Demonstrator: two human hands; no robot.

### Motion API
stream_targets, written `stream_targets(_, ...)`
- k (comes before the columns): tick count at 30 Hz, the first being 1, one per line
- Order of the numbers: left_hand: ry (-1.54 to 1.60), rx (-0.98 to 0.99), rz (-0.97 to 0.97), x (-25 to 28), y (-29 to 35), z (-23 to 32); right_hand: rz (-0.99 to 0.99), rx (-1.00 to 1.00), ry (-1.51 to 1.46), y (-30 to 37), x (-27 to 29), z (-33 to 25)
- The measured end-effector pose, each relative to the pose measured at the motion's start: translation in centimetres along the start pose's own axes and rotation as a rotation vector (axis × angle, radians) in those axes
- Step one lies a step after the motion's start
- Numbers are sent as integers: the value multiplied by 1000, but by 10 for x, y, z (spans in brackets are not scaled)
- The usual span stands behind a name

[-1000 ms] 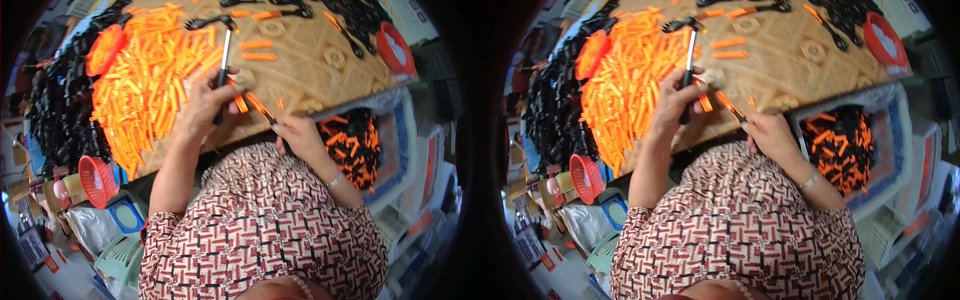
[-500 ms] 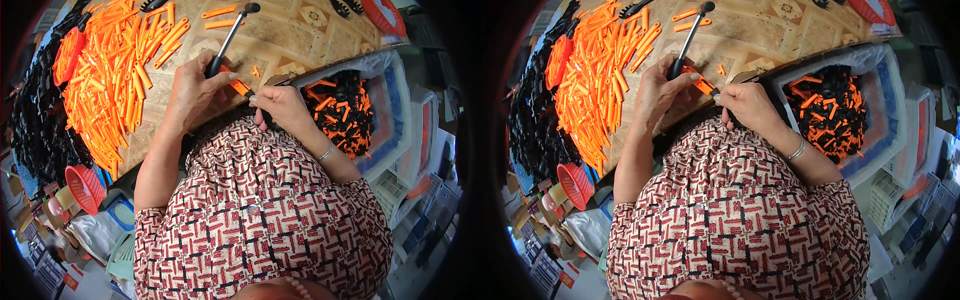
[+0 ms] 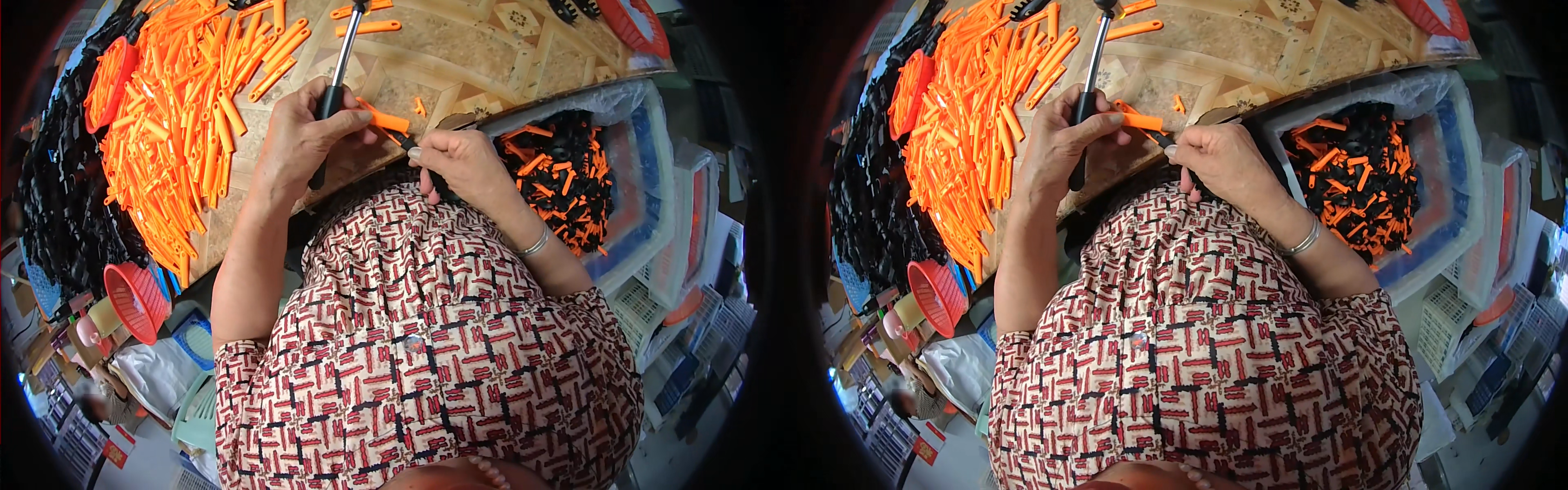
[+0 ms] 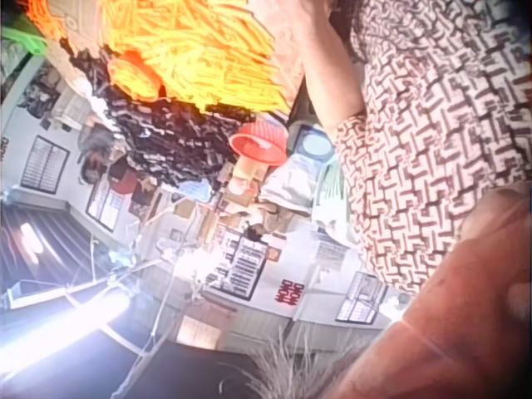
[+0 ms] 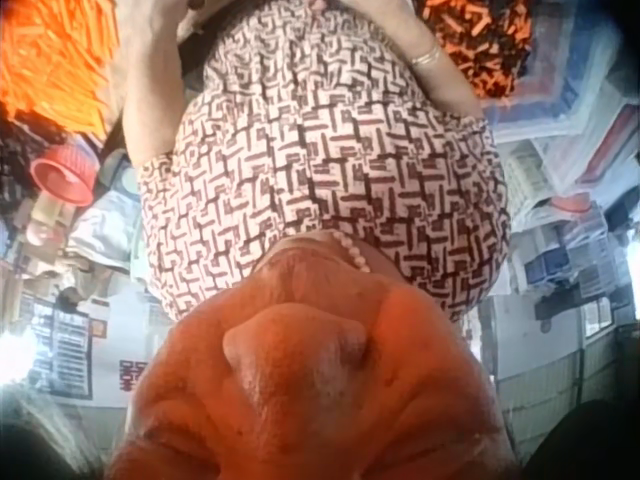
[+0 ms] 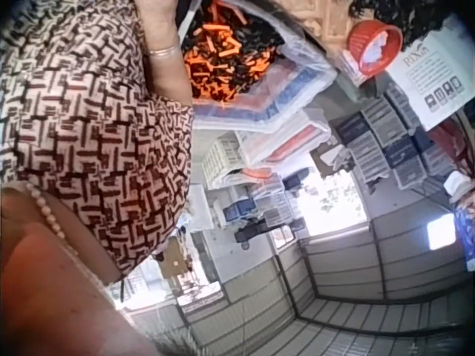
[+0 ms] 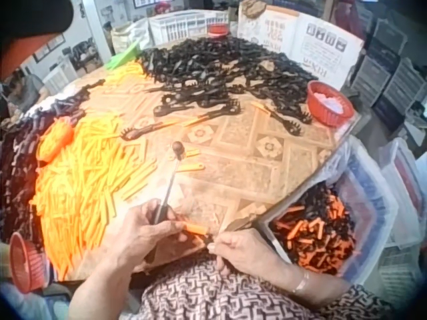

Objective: The person assembles orange and black plastic components at a workbench. Using a hammer, they repeatedly strike the junction of the two parts to secure them together. The finished assemblies are placed into a clear plastic bin below the table.

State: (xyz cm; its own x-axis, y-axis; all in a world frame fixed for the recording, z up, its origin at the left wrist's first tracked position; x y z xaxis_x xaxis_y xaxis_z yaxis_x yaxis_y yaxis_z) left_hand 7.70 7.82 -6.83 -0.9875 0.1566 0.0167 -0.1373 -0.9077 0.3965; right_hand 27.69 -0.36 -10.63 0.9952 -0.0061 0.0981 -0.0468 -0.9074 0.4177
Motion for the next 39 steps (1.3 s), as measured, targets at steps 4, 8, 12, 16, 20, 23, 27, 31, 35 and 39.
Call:
stream_targets(4,-22,-4,-46,-2,1,0,11,-16,24,2,0,-8)
stream_targets(8,-133,-41,-66,-2,-3,2,10,-34,2,3,0,-6)
stream_targets(12,-309,-91,-61,-4,-6,9,19,-47,4,3,1,-6)
stream_targets(16,-426,-182,-77,-10,-10,11,28,-57,22,1,1,-2)
stream_targets(20,-601,-344,-110,-12,-13,11,35,-95,76,1,0,-12)
stream_targets(23,-620,-382,-135,-13,-14,13,45,-135,50,-1,0,-5)
stream_targets(27,-652,-403,-167,-8,-18,13,60,-216,5,0,0,-11)
stream_targets(31,-588,-380,-198,-6,-22,6,52,-180,21,-2,1,-2)
stream_targets(35,-633,-482,-134,-11,-18,6,75,-222,47,0,-1,-11)
stream_targets(39,-709,-698,20,-13,-2,11,110,-163,156,1,-2,-8)
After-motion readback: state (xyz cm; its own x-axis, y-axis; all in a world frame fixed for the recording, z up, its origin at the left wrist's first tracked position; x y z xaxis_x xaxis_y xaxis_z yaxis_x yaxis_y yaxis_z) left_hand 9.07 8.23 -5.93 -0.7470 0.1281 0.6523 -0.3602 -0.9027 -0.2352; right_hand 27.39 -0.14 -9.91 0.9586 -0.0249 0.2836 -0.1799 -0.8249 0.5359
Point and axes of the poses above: each hand's wrist, its own y-axis away from the middle knuckle, its own x-axis out of the back of the hand, z = x × y, the point moved 3 cm from there along -y, towards the middle knuckle, and after that the axes turned 14 degrees about z, right-handed, at the moved point
